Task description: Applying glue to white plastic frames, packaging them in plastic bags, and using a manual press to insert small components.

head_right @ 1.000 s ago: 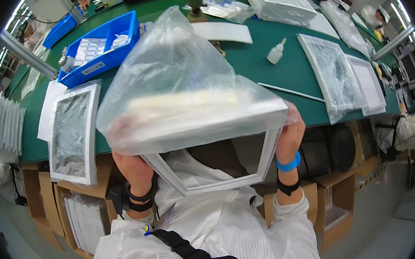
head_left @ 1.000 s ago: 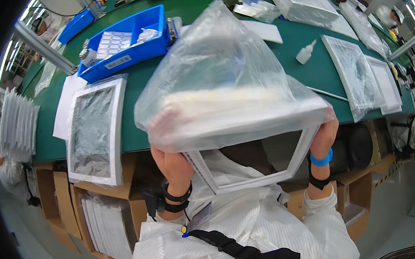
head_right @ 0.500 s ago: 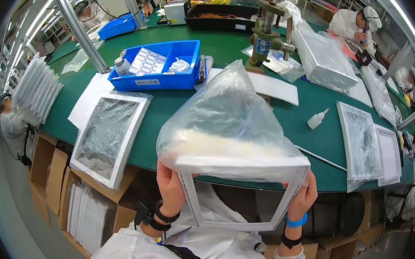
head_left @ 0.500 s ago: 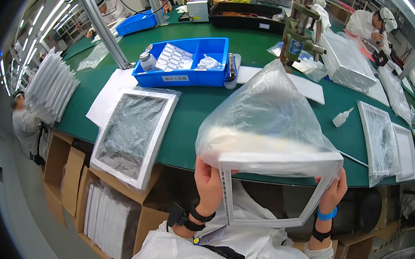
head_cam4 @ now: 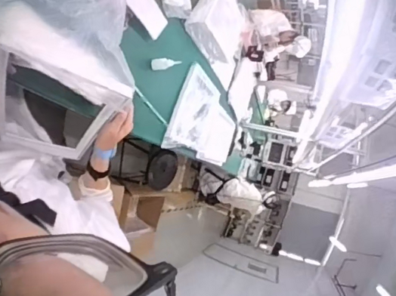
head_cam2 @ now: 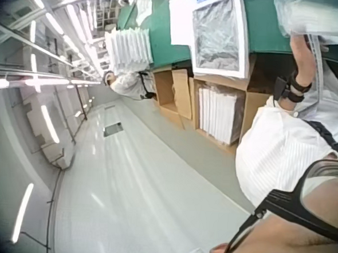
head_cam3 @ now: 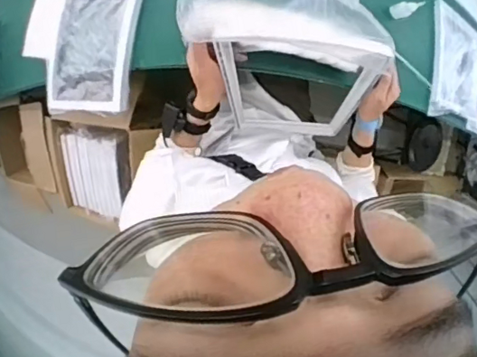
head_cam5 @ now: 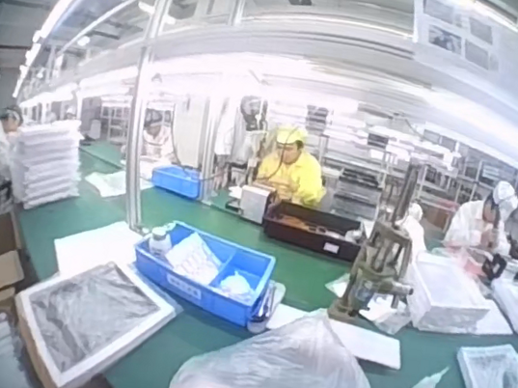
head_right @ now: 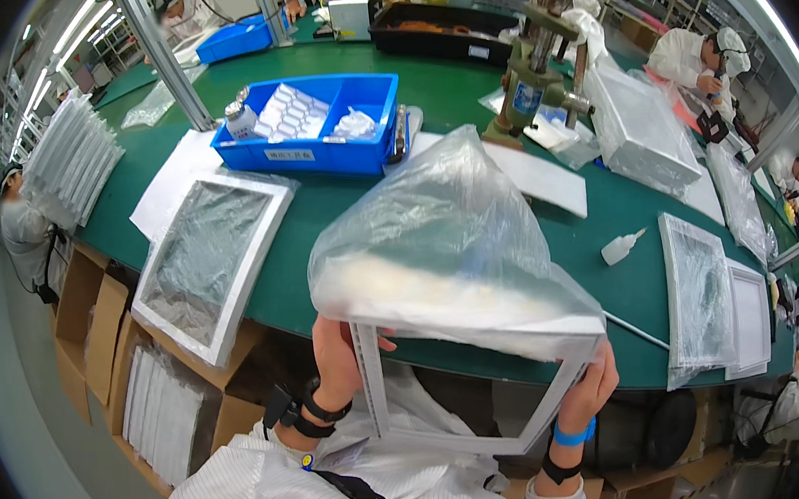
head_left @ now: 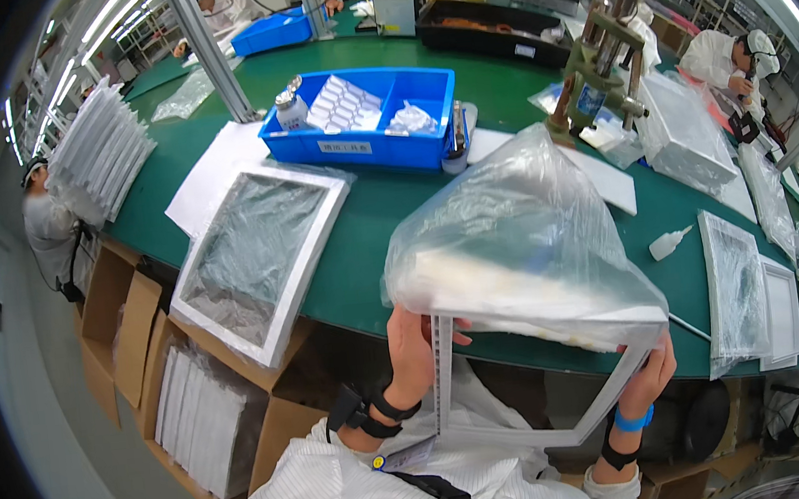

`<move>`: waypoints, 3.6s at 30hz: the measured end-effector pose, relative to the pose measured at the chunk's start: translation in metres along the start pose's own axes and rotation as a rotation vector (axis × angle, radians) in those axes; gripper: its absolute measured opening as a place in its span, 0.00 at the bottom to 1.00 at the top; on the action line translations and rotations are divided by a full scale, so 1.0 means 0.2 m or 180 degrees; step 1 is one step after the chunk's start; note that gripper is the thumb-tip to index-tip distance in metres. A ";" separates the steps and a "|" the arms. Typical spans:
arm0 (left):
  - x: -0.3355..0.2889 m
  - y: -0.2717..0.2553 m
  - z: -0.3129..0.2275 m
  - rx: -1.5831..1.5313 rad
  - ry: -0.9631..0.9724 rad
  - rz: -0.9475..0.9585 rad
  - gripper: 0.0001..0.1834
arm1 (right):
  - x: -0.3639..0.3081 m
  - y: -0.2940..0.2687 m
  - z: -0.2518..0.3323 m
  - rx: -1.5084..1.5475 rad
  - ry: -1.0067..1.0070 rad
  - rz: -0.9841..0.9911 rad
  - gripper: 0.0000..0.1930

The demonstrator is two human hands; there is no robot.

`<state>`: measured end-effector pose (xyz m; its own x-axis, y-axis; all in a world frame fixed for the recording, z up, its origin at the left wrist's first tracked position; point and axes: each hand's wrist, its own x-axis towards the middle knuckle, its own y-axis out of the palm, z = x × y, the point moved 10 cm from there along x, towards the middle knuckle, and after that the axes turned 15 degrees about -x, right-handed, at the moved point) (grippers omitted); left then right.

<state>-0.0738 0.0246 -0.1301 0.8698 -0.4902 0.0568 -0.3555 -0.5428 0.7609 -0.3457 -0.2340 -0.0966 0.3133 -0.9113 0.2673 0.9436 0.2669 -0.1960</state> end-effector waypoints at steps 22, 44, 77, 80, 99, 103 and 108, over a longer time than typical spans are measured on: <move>-0.31 -0.13 -0.14 0.2711 0.1205 0.0499 0.09 | -0.28 -0.11 -0.17 -0.0707 -0.0224 0.0756 0.20; -0.81 -0.39 0.12 0.3015 -0.0157 0.2810 0.14 | -0.91 -0.38 -0.82 -0.1862 0.0640 0.1127 0.13; -0.12 0.37 -0.37 0.2993 0.1777 0.0761 0.13 | -0.32 -0.22 -0.06 0.0091 -0.0102 0.0155 0.22; -0.28 0.52 -0.41 0.2851 0.2258 0.1503 0.14 | -0.29 -0.27 -0.11 0.0395 -0.0124 0.0296 0.22; -0.17 0.15 0.06 0.0788 -0.0324 0.1180 0.22 | -0.60 -0.34 -0.35 -0.0190 0.0271 0.0056 0.24; -0.21 0.18 0.12 0.0597 -0.0853 0.1527 0.18 | -0.83 -0.36 -0.54 0.0049 0.0452 -0.0154 0.21; -0.46 0.01 0.27 0.1503 -0.0985 0.1906 0.15 | -1.03 -0.38 -0.71 -0.0677 0.0508 -0.0319 0.22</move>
<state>-0.1724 0.0315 -0.1692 0.3779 -0.9162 0.1335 -0.8959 -0.3255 0.3022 -0.4975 -0.1118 -0.2709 0.1828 -0.9721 0.1467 0.9200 0.1166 -0.3741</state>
